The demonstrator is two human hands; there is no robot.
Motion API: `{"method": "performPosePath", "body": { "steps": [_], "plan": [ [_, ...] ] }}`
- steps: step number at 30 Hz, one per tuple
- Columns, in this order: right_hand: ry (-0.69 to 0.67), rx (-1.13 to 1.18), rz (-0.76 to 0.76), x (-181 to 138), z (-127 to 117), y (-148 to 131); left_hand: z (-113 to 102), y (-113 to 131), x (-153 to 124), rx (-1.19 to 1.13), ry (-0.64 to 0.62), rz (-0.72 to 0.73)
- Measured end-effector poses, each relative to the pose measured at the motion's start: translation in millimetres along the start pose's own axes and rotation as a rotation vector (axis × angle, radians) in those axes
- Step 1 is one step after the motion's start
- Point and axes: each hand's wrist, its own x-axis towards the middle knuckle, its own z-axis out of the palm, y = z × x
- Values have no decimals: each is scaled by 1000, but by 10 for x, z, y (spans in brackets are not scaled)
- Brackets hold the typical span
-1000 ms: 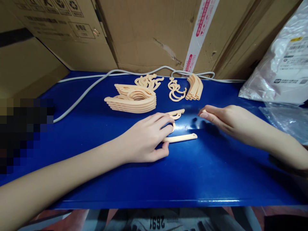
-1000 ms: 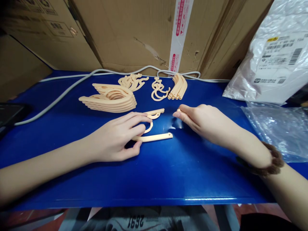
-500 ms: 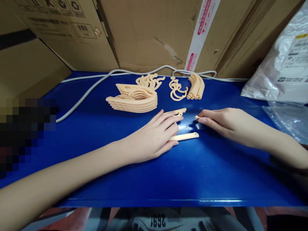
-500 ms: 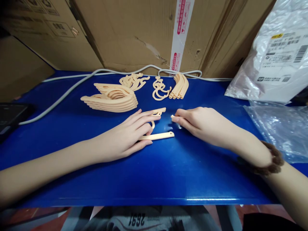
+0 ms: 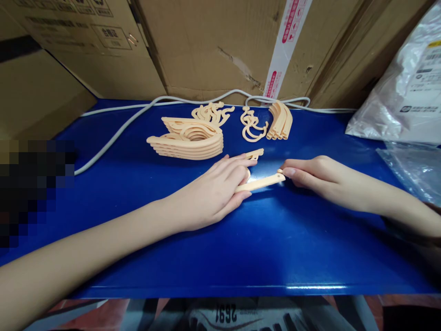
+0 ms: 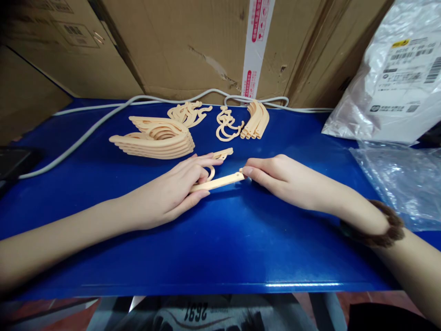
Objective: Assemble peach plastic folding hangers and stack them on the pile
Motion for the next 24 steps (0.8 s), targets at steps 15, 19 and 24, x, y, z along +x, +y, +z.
{"method": "performPosePath", "body": {
  "steps": [15,19,24],
  "plan": [
    [61,-27,14,8,76,-69,24,-34,3,-34,56,16],
    [106,-48,22,4,93,-82,21,-35,3,-47,58,14],
    [89,-49,4,-3,82,-111,16,-13,4,-52,65,12]
  ]
}}
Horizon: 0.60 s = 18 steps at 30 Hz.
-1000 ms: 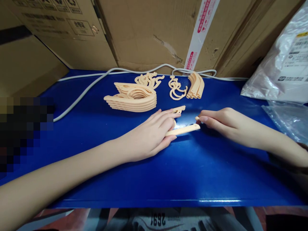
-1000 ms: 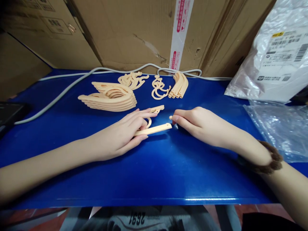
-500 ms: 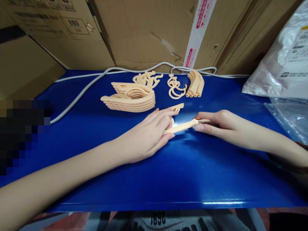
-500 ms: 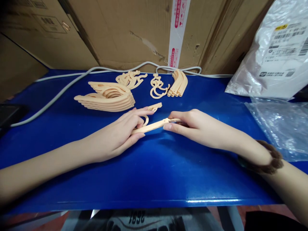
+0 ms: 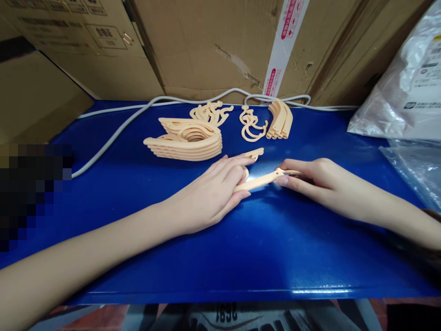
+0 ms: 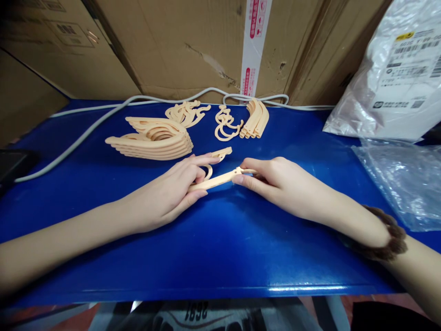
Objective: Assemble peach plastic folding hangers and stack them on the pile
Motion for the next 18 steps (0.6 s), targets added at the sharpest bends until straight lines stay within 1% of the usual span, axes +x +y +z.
{"method": "performPosePath", "body": {
  "steps": [3,7,11,14,18],
  "plan": [
    [2,30,-28,-1,-6,-21,1,6,-7,-4,0,0],
    [23,6,-65,-13,5,-47,-4,4,-12,1,10,14],
    [43,-26,-97,-29,32,-64,-28,1,-10,86,-32,52],
    [50,-93,-89,-36,62,-64,-37,-4,-7,97,-42,39],
    [79,-250,-102,-50,123,-52,-29,-12,-5,120,-50,32]
  ]
}}
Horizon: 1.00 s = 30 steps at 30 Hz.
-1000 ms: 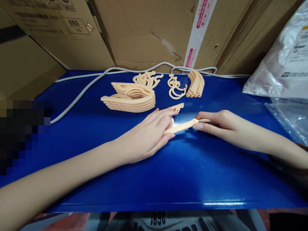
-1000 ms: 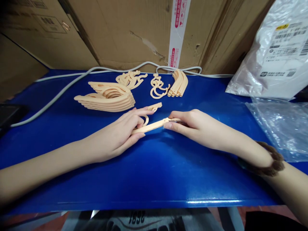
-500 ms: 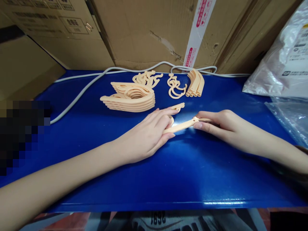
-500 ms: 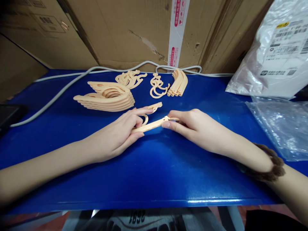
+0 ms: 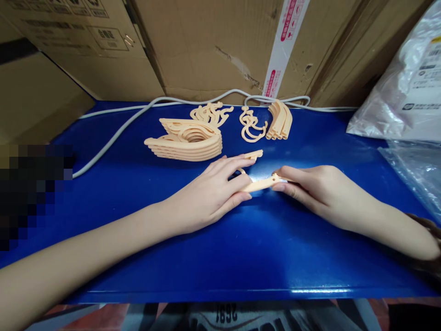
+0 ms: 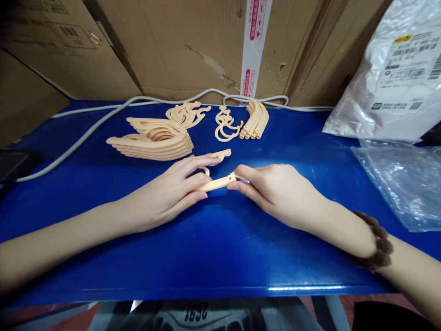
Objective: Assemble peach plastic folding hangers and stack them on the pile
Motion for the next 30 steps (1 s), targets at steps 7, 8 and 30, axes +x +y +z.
{"method": "performPosePath", "body": {
  "steps": [7,8,30],
  "plan": [
    [143,-338,-117,-29,95,7,13,-8,-14,19,-34,-21],
    [161,-384,-125,-28,105,11,15,-11,-15,21,-37,-23],
    [260,-634,-199,-10,115,17,9,-8,-5,11,-19,-29]
  ]
}}
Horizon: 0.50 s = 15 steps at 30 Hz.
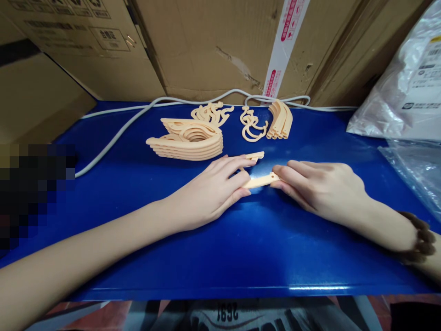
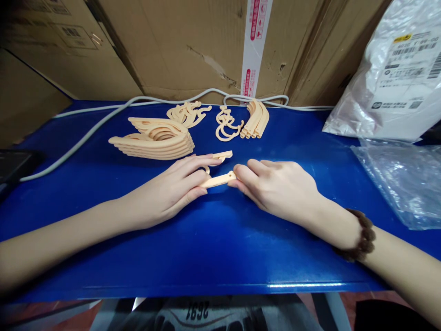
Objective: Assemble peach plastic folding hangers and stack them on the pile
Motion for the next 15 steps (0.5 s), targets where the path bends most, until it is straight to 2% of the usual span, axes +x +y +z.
{"method": "performPosePath", "body": {
  "steps": [4,6,10,15],
  "plan": [
    [-65,140,50,-13,34,9,-14,3,11,-1,12,14],
    [-55,147,46,-12,34,5,-18,4,12,-4,12,15],
    [29,29,4,-5,11,-10,-22,5,5,-3,1,20],
    [61,-73,-57,-3,-3,-7,-32,11,5,4,-36,11]
  ]
}}
